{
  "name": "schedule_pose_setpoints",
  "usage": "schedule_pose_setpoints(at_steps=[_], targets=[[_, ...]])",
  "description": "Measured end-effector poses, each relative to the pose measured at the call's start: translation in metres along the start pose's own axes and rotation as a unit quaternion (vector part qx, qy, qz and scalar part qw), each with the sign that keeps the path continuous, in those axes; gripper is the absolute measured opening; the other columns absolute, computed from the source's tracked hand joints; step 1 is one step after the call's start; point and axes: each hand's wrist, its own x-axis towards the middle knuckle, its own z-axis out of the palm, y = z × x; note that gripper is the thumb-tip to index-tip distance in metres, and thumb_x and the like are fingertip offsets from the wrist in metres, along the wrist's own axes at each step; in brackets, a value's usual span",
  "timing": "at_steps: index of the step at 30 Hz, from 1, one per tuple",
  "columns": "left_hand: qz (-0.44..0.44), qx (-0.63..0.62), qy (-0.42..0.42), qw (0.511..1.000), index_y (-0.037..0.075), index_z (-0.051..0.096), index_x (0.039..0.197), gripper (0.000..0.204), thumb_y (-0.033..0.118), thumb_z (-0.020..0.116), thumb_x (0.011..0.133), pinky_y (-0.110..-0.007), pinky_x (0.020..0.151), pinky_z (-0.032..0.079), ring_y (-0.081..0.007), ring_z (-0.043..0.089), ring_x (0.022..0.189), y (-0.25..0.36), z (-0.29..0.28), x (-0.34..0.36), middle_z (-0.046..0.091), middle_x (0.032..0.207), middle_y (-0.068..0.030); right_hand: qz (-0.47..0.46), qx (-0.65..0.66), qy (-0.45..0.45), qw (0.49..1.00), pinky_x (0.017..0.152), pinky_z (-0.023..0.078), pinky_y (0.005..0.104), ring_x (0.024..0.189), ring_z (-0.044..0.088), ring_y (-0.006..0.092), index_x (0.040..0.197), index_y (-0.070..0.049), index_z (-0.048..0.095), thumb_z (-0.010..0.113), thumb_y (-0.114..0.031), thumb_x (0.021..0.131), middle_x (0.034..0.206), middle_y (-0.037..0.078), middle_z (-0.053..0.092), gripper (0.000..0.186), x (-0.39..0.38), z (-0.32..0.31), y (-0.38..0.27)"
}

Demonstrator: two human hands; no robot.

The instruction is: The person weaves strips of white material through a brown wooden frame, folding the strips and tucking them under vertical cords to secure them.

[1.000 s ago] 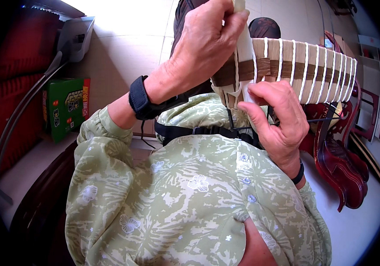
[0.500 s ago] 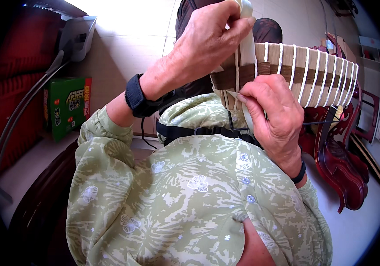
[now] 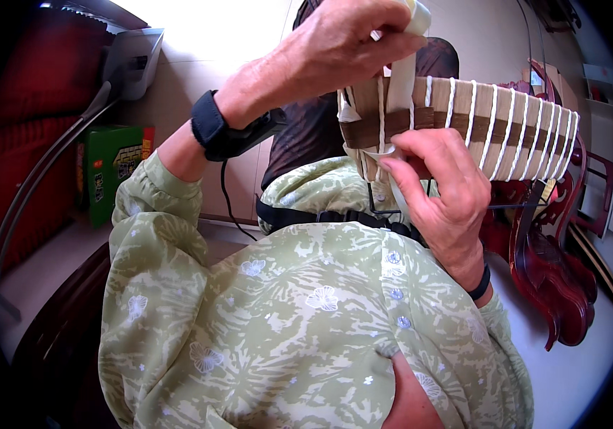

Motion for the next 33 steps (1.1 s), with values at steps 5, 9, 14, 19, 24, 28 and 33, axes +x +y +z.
schedule_pose_setpoints(at_steps=[5,9,14,19,24,28,33], targets=[[0.013,-0.011,0.033,0.999,0.000,0.051,0.084,0.021,0.009,0.065,0.096,-0.036,0.051,0.039,-0.0219,0.049,0.055,-0.003,0.011,0.005,0.046,0.064,-0.0125,-0.002,0.005,-0.003,1.000,0.066,0.053,0.0374,0.077,0.065,0.0268,0.097,-0.006,0.068,0.082,0.000,0.072,0.088,0.007,0.064,0.029,0.001,-0.001,-0.001],[0.008,0.008,0.016,1.000,-0.002,0.055,0.084,0.023,0.014,0.067,0.095,-0.038,0.051,0.042,-0.0255,0.050,0.052,-0.007,0.010,0.008,0.050,0.062,-0.0153,-0.003,0.006,0.007,1.000,0.064,0.053,0.0358,0.075,0.066,0.0259,0.096,-0.006,0.070,0.083,0.000,0.072,0.087,0.007,0.066,0.028,0.001,0.001,0.000],[-0.015,-0.004,0.010,1.000,-0.005,0.061,0.083,0.029,0.021,0.065,0.096,-0.036,0.053,0.046,-0.0222,0.055,0.052,-0.015,0.012,0.011,0.054,0.061,-0.0168,-0.003,-0.001,0.017,1.000,0.065,0.054,0.0352,0.075,0.066,0.0251,0.096,-0.006,0.070,0.084,-0.001,0.072,0.087,0.008,0.067,0.028,0.001,0.001,0.000],[-0.062,-0.021,0.018,0.998,-0.004,0.065,0.085,0.035,0.028,0.065,0.098,-0.034,0.055,0.049,-0.0172,0.059,0.057,-0.016,0.011,0.004,0.060,0.063,-0.0129,-0.001,0.002,0.014,1.000,0.065,0.054,0.0349,0.076,0.067,0.0246,0.096,-0.006,0.070,0.083,0.000,0.073,0.087,0.008,0.067,0.027,0.001,0.003,0.002],[-0.137,-0.054,-0.018,0.989,-0.004,0.068,0.089,0.041,0.036,0.064,0.100,-0.033,0.057,0.050,-0.0145,0.061,0.060,0.000,0.001,0.001,0.064,0.068,-0.0113,0.015,0.021,-0.001,1.000,0.066,0.054,0.0344,0.076,0.067,0.0242,0.096,-0.006,0.070,0.080,0.003,0.075,0.087,0.008,0.067,0.024,0.000,0.001,0.000],[-0.147,-0.064,-0.020,0.987,-0.002,0.070,0.098,0.046,0.041,0.056,0.104,-0.029,0.067,0.050,-0.0124,0.063,0.075,0.011,-0.016,-0.017,0.069,0.081,-0.0085,0.062,0.104,-0.006,0.993,0.067,0.054,0.0317,0.077,0.067,0.0211,0.096,-0.003,0.071,0.078,0.005,0.078,0.087,0.009,0.067,0.021,0.003,-0.009,-0.003],[-0.179,-0.071,-0.028,0.981,0.000,0.069,0.105,0.042,0.040,0.055,0.106,-0.028,0.081,0.051,-0.0119,0.062,0.088,0.015,-0.003,-0.058,0.068,0.090,-0.0047,0.051,0.203,0.093,0.973,0.074,0.052,0.0252,0.082,0.063,0.0131,0.102,-0.001,0.073,0.075,0.003,0.086,0.095,0.006,0.069,0.017,0.003,-0.030,0.017]])
